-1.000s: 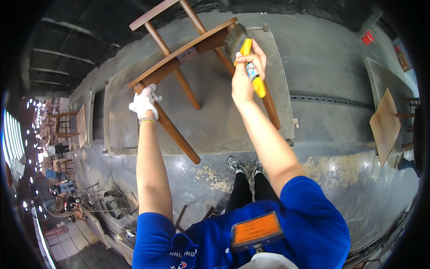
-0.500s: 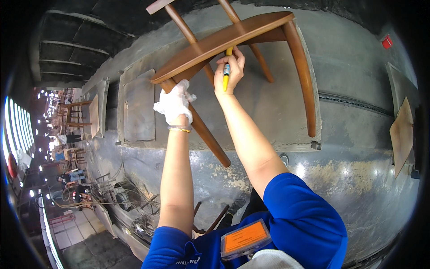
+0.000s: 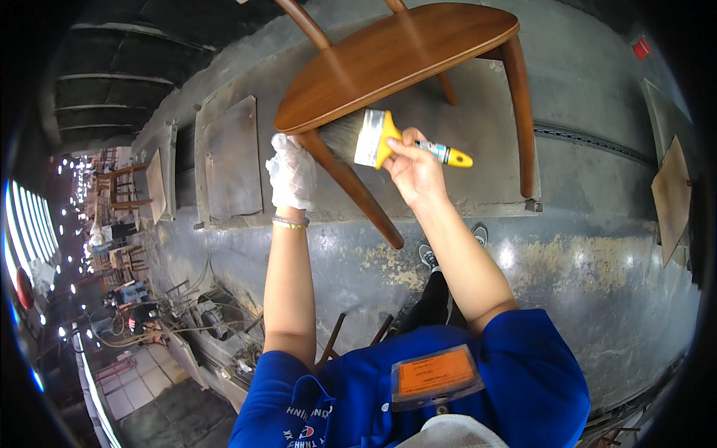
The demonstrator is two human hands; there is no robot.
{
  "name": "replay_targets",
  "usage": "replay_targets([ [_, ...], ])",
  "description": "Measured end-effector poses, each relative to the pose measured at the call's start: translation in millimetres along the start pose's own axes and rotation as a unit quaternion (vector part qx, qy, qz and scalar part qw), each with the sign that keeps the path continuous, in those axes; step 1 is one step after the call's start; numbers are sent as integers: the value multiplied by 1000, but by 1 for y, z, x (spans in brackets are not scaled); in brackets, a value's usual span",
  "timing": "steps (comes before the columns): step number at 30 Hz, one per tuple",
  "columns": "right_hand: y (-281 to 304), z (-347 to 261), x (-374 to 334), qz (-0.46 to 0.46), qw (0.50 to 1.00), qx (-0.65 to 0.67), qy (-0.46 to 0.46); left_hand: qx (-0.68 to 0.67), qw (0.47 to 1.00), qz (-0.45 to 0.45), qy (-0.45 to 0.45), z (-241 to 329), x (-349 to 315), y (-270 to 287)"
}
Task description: The person paints a wooden chair with a brush, covering the seat, backrest, and legs. They reposition the chair multiple times to reach all surfaces and continue brushing until the entire chair is coated.
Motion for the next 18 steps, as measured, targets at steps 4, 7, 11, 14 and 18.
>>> replay_targets([
  [4, 29, -10, -53, 184, 979, -76, -34, 649, 725, 212, 91, -8, 1, 27],
  [7, 18, -12, -66, 227, 974, 4, 11, 830, 494, 226, 124, -28, 5, 60],
  [11, -11, 28, -56, 81, 995, -33, 52, 959, 95, 246, -107, -33, -4, 55],
  [14, 30, 52, -88, 122, 988, -56, 69, 967, 98, 212, -104, -34, 9, 56],
  [18, 130, 42, -179, 427, 890, -161, -11, 957, 55, 241, -153, -32, 19, 41],
])
Point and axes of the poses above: each hand's wrist, its own x-axis towards the middle knuckle, its own y-axis out of the back of the hand, z = x × y, the point moved 6 cm from there along x, towards the middle knuckle, and after that the axes turned 7 degrees about -z, right-handed, at the moved point
